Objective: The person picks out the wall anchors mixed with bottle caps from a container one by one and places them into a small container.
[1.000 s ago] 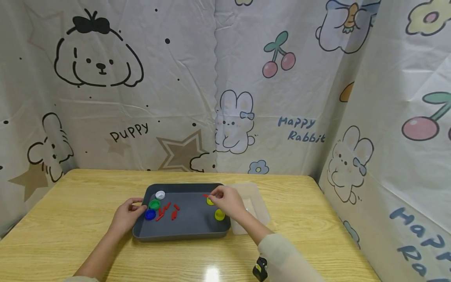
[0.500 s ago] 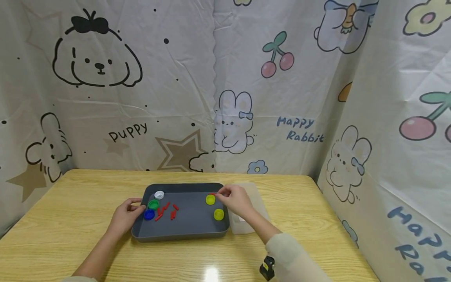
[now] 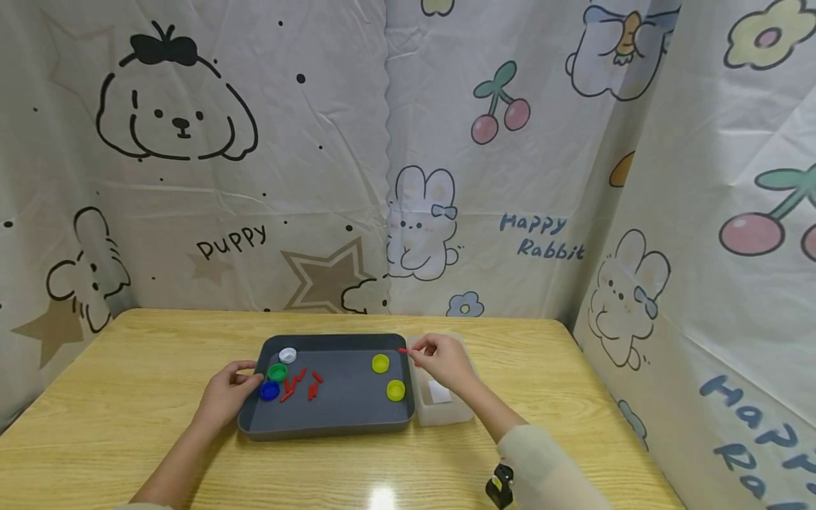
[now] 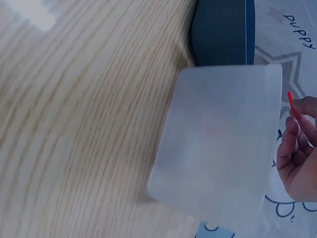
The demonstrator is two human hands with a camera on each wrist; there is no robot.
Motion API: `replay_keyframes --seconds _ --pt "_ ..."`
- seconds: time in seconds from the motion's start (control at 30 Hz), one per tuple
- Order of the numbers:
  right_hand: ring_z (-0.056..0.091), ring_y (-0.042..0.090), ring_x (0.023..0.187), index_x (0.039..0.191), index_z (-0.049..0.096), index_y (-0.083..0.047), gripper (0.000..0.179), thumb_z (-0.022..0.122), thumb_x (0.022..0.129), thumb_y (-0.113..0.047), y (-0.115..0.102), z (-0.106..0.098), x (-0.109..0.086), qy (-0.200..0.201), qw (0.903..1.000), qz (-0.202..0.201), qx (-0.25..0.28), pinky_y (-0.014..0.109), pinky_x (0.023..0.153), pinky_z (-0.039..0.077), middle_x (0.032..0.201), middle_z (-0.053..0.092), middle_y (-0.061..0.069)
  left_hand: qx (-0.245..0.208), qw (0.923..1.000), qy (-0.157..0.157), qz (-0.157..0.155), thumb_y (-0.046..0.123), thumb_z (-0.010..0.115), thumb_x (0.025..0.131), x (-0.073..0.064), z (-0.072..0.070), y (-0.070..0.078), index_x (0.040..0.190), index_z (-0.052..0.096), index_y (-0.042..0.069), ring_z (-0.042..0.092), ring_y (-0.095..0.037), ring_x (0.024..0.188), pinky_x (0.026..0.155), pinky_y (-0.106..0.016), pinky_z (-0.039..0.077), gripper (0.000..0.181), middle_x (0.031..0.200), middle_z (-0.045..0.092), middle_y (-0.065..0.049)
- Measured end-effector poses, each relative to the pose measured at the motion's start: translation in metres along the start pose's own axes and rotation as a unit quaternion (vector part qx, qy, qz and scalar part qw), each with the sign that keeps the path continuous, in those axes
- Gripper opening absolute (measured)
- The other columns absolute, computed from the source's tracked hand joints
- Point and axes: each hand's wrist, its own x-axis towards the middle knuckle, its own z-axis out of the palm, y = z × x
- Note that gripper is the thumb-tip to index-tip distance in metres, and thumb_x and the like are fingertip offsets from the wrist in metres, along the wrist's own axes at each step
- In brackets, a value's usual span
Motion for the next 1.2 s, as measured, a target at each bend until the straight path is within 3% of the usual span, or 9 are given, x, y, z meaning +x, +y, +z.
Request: replay_keyframes --seconds 0.47,0.7,1.2 --pt "0.048 0.011 0.063 0.083 0.069 -0.011 0.009 0.068 0.084 -0.02 0.016 -0.017 -0.003 0.016 0.9992 0.032 -0.02 0.024 0.056 0.039 0.069 0.057 -0.001 -0.006 1.0 -0.001 -0.001 0.031 0.058 0.092 0.001 0.0 -0.001 0.125 0.051 -0.002 0.057 -0.018 0.086 0.068 -0.025 0.044 0.047 0.102 0.061 -0.02" --pt "0.048 0.011 0.064 0.083 0.069 -0.01 0.01 0.069 0.083 -0.02 0.027 -0.028 -0.003 0.028 0.998 0.05 -0.026 0.024 0.057 0.04 0.07 0.059 0.0 -0.007 1.0 -0.002 -0.003 0.032 0.057 0.092 0.0 0.0 -0.001 0.127 0.05 -0.002 0.058 -0.026 0.093 0.069 -0.025 0.044 0.049 0.106 0.06 -0.022" --pt "0.047 0.012 0.06 0.084 0.069 -0.007 0.012 0.068 0.084 -0.019 0.037 -0.031 0.001 0.029 0.9959 0.085 0.008 0.024 0.052 0.038 0.07 0.057 0.002 -0.007 0.9999 0.002 0.009 0.033 0.058 0.092 0.0 0.0 -0.003 0.126 0.051 -0.003 0.058 -0.028 0.094 0.07 -0.025 0.044 0.05 0.106 0.061 -0.024"
